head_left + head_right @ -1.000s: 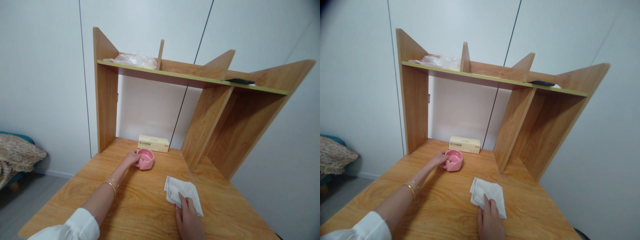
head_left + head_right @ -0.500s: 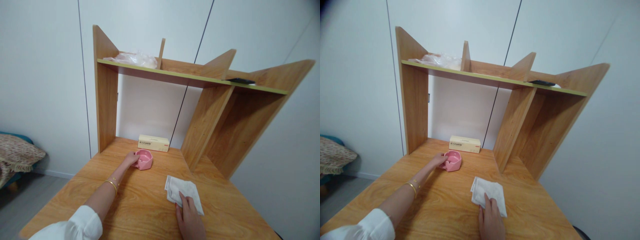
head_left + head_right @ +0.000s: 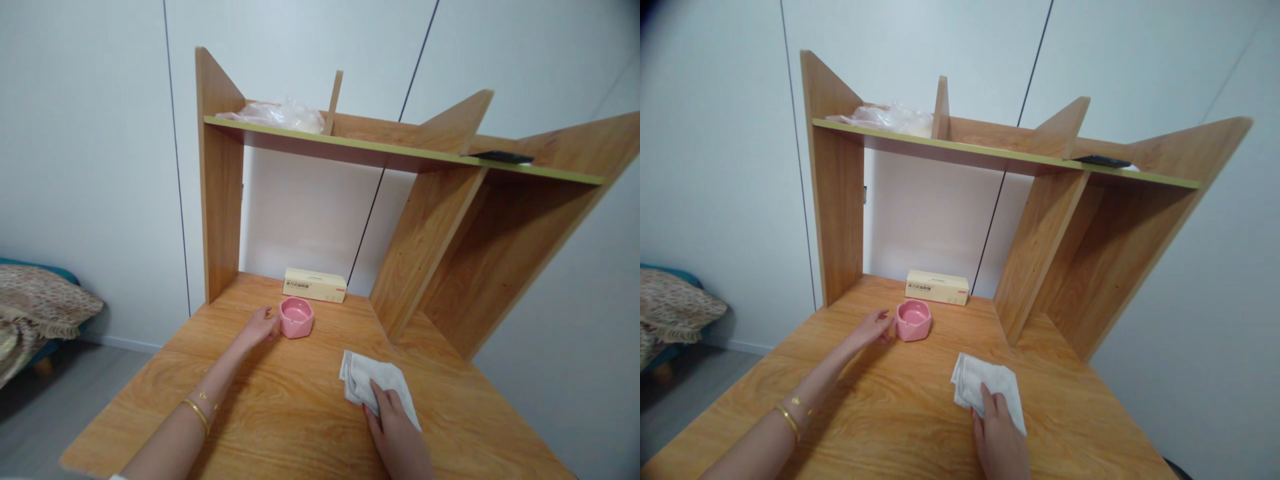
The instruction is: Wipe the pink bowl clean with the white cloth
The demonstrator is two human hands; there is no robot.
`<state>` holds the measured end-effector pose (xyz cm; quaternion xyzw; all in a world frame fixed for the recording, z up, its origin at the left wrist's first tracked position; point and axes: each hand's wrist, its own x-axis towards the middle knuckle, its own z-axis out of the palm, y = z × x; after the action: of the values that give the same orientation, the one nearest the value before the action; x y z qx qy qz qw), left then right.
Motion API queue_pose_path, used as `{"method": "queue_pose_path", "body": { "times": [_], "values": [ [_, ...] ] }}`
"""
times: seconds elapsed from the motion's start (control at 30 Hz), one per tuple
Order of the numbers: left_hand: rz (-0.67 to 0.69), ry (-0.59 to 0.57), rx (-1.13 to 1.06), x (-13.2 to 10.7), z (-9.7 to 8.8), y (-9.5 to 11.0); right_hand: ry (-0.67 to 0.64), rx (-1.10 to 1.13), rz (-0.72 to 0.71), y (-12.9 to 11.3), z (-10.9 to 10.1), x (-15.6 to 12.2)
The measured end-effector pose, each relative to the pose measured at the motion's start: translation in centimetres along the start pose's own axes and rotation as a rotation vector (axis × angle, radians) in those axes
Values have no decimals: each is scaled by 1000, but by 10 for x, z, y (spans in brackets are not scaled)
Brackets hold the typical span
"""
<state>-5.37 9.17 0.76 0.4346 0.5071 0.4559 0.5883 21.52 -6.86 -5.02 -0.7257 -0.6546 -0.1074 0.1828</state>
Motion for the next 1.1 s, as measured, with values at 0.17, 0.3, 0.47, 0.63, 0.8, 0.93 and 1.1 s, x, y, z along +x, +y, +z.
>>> {"method": "queue_pose_path", "body": {
  "times": [0.17,0.3,0.47,0.63,0.8,0.93,1.1],
  "values": [
    [131,67,115,-47,-11,-4,-8,-54,-35,-1,-1,11],
    [332,17,310,-91,-10,-17,-50,-40,-86,-14,-5,18],
    [508,-33,650,-134,-5,-36,-160,-6,-178,-62,-16,21],
    [629,56,845,-150,-16,-50,-290,63,-309,-127,-22,24],
    [673,281,952,-149,-44,-56,-374,209,-399,-186,-24,36],
    [645,448,978,-148,-57,-50,-425,332,-411,-225,-21,42],
    [618,541,998,-147,-66,-42,-373,511,-466,-238,-21,51]
  ]
}}
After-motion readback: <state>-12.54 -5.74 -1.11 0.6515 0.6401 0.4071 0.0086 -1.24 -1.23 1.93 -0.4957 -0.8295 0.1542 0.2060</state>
